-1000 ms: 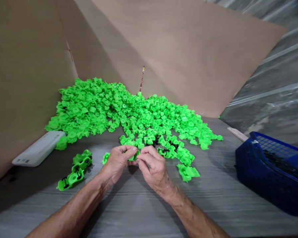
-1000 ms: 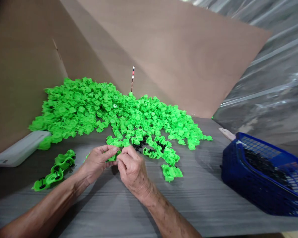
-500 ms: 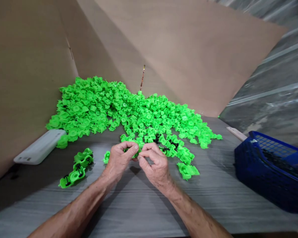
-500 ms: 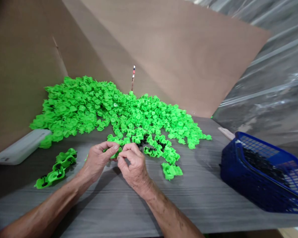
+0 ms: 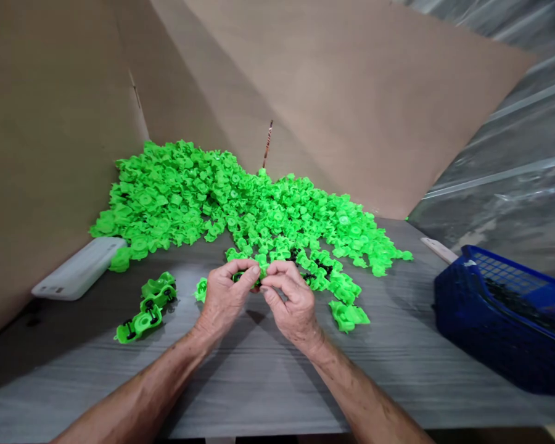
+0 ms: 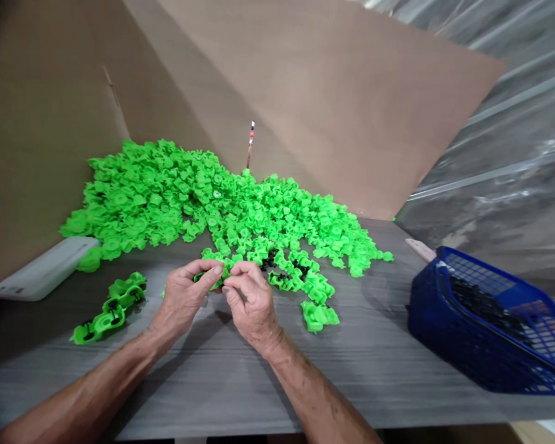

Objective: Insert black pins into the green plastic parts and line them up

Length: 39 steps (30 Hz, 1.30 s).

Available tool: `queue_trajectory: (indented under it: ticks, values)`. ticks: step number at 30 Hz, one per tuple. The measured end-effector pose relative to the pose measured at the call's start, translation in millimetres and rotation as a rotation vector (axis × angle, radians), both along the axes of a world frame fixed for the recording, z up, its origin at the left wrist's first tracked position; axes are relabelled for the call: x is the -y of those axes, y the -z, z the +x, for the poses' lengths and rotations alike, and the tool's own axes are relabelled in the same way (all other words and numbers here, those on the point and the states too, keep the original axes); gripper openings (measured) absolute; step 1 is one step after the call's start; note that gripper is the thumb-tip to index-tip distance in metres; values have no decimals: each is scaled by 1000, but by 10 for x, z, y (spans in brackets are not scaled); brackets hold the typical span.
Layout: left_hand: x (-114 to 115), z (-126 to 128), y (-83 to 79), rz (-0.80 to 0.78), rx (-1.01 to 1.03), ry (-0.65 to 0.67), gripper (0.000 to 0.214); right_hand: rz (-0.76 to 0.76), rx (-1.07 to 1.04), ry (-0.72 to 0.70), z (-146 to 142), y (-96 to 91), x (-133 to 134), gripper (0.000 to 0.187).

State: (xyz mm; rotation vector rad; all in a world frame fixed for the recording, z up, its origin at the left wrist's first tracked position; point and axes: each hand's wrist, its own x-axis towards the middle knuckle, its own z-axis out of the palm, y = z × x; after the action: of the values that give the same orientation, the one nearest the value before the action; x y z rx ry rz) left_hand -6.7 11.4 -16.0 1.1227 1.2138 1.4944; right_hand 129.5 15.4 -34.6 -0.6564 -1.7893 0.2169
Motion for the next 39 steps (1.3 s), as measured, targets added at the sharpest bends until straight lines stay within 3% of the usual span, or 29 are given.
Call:
queue_trajectory:
  ticks: [12, 20, 25, 27, 29, 31, 33, 36, 39]
  values:
    - [-16, 5, 34, 20, -45, -26, 18, -80, -27, 31, -54, 5, -1, 13]
    - [4, 59, 68, 56, -149, -159, 7, -95, -90, 53, -142, 49, 17, 19]
    - [-20, 34, 3, -34, -7, -40, 19, -117, -85, 36, -111, 53, 15, 15]
    - [-55, -75, -67, 3, -15, -42, 25, -95, -83, 57, -72, 67, -4, 11]
    - [-102, -268, -145, 98, -160, -149, 26, -65, -59, 73, -34, 98, -33, 10]
    - [-151, -516, -199, 140, -473, -306, 24, -54, 0, 71, -8, 143, -63, 13]
    - [-187, -766, -203, 158, -828, -354, 26, -79, 90, 64, 4, 196, -86, 16]
    - [-195, -1048, -109, 88, -1259, -273, 35, -119, 213, 61, 4, 262, -93, 19]
    - [-152, -1213, 38, -4, -1502, -133, 38, -144, 307, 70, 5, 298, -80, 18]
